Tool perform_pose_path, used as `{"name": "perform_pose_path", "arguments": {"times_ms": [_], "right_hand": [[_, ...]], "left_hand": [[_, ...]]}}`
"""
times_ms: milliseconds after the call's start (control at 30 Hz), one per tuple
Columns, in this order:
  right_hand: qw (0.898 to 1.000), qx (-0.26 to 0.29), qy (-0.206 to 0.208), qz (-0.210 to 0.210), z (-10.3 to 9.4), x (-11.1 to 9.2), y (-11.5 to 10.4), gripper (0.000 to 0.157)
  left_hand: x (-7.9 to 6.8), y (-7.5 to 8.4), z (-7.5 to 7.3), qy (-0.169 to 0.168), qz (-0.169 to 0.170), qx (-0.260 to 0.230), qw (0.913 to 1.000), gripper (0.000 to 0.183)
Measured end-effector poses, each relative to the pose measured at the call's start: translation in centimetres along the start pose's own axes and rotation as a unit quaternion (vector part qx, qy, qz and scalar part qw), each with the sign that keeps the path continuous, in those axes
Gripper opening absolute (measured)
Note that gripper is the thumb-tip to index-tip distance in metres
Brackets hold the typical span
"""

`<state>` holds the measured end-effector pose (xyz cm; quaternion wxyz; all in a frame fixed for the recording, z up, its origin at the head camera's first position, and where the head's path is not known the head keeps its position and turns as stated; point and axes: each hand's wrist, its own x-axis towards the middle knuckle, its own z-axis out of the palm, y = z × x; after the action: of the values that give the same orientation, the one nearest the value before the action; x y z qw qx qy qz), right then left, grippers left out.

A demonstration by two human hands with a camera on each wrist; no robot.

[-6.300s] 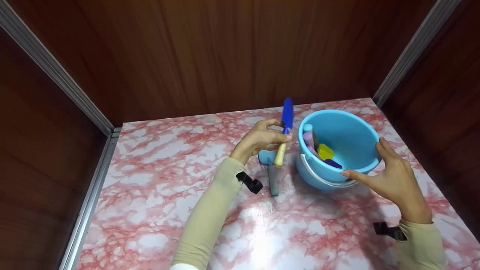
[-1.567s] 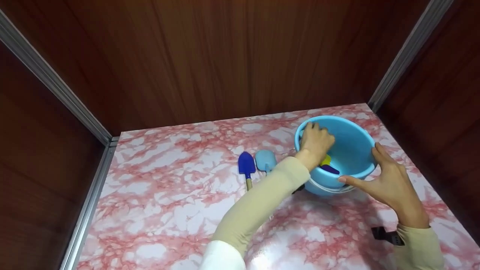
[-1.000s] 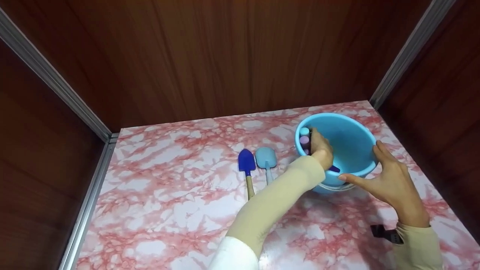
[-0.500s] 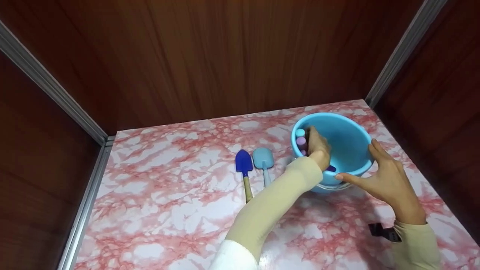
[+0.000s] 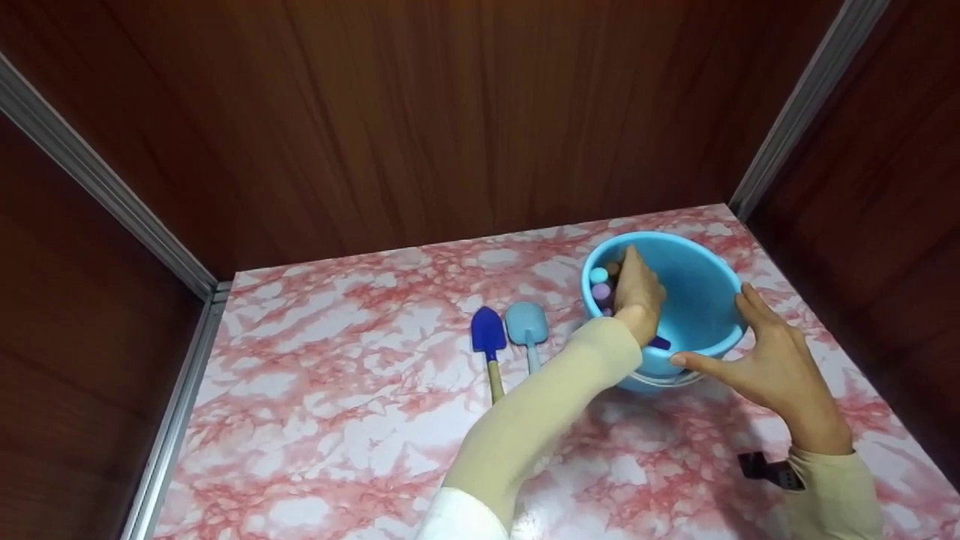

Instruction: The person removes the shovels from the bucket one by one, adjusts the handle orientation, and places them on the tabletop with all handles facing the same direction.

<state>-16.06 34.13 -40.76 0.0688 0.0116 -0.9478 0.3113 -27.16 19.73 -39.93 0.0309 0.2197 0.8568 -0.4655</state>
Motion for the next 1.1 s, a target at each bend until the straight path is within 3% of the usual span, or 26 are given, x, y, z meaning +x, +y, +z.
{"name": "perform_pose_path", "arguments": {"times_ms": [167,333,433,500,667,833,900,1000,1033,1100], "right_hand": [[1.000,0.005,-0.004,0.000,0.4,-0.1,0.2,0.131],[1.000,0.003,-0.003,0.003,0.4,-0.4,0.5,0.130],[1.000,0.005,-0.005,0.009,0.4,-0.6,0.6,0.130],[1.000,0.007,-0.004,0.011,0.2,-0.6,0.7,0.130],[1.000,0.007,-0.003,0.012,-0.2,-0.2,0.5,0.129],[1.000,0.011,-0.007,0.011,-0.2,0.1,0.2,0.127],[1.000,0.008,-0.010,0.014,-0.1,0.1,0.1,0.127],[1.000,0.003,-0.017,0.020,0.1,0.0,0.1,0.127],[1.000,0.001,-0.018,0.022,0.1,0.0,0.1,0.127],[1.000,-0.002,-0.018,0.026,0.1,-0.1,0.1,0.128]], "left_hand": [[-0.6,-0.7,-0.4,-0.003,0.000,-0.014,0.9999,0.045],[-1.0,-2.1,-0.7,-0.003,-0.002,-0.062,0.9981,0.040],[-1.3,-3.1,-0.6,0.013,-0.006,-0.124,0.9922,0.034],[-1.4,-3.8,-0.5,0.025,-0.007,-0.190,0.9815,0.031],[-2.0,-6.2,0.2,0.036,0.005,-0.340,0.9398,0.033],[-3.0,-8.2,1.6,0.040,0.026,-0.430,0.9014,0.040],[-3.4,-8.9,2.1,0.036,0.033,-0.468,0.8822,0.040],[-4.0,-9.9,3.1,0.032,0.039,-0.536,0.8429,0.036],[-4.1,-10.2,3.5,0.028,0.041,-0.562,0.8255,0.033],[-4.2,-10.9,4.2,0.022,0.049,-0.620,0.7827,0.024]]}}
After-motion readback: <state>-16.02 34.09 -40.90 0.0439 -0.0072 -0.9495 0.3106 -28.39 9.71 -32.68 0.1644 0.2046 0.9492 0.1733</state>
